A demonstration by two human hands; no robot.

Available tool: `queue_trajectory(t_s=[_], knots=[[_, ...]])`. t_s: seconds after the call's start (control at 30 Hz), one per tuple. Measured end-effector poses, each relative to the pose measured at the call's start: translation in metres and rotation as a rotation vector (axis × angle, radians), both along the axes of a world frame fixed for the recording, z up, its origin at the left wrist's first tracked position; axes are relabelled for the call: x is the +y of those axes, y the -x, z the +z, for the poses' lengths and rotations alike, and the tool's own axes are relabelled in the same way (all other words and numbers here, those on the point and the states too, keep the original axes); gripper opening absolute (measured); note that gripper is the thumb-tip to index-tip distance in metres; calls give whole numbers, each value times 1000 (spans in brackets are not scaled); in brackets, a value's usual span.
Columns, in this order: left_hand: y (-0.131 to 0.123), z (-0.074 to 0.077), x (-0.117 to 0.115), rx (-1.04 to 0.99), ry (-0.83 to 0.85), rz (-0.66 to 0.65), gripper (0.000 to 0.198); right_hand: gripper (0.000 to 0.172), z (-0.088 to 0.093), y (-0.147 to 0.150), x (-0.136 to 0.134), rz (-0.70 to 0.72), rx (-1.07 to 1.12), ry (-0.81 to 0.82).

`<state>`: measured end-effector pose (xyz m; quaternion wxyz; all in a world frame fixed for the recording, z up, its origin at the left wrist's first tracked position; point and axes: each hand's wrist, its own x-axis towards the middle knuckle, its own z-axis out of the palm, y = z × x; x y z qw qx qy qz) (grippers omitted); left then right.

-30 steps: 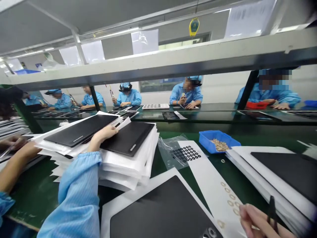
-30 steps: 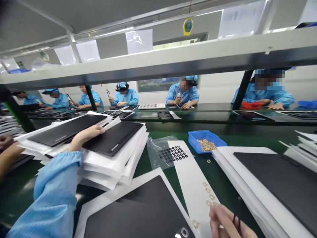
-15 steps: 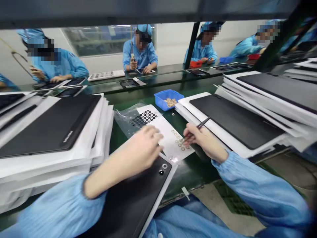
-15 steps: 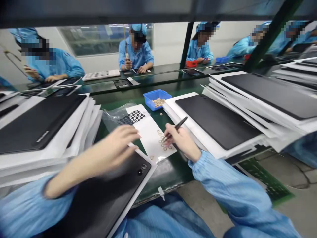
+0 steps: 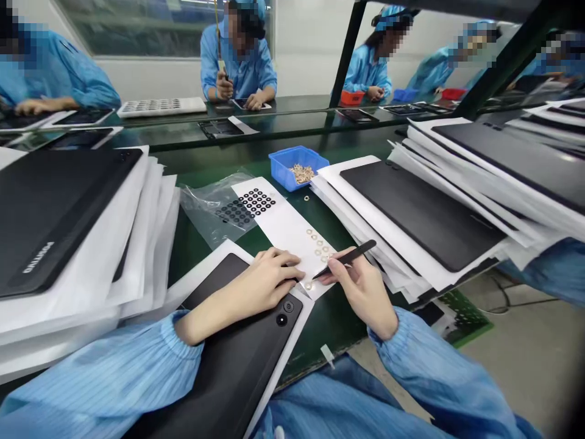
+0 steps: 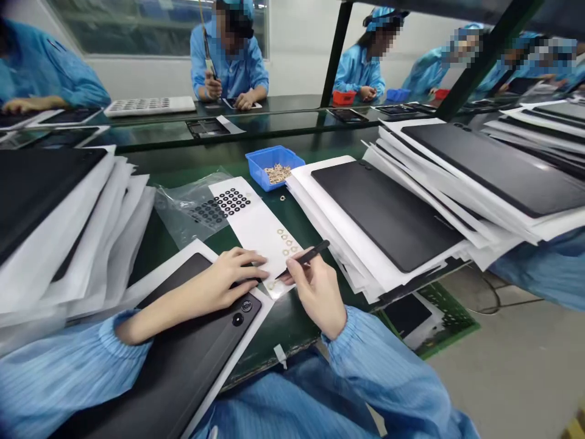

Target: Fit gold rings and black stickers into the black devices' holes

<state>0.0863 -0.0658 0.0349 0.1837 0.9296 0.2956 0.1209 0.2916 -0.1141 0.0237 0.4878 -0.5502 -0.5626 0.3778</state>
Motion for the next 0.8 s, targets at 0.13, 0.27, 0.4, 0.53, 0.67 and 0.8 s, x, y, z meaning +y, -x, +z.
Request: queue_trajectory(t_s=[0.13,0.27,0.4,0.53,0.67,0.8], knots=[[-1,-2,1,-4,-2,1,27,24,-2,2,0,-10,-119,-57],[-1,1,-1,6,9,23,27,22,-2,2,-1,11,-129,-82],[-1,1,-1,23,8,21,27,21,-4,0,-1,-10,-125,-66],[0,-2,0,8,-13,6,27,20,-7,-1,-2,-34,-140,-78],[-1,-3,0,3,-23,8,27,21,-5,0,-3,-15,-116,-82],[-1,-2,2,-15,-36,-7,28,23,5,4,-4,54,37,-45]])
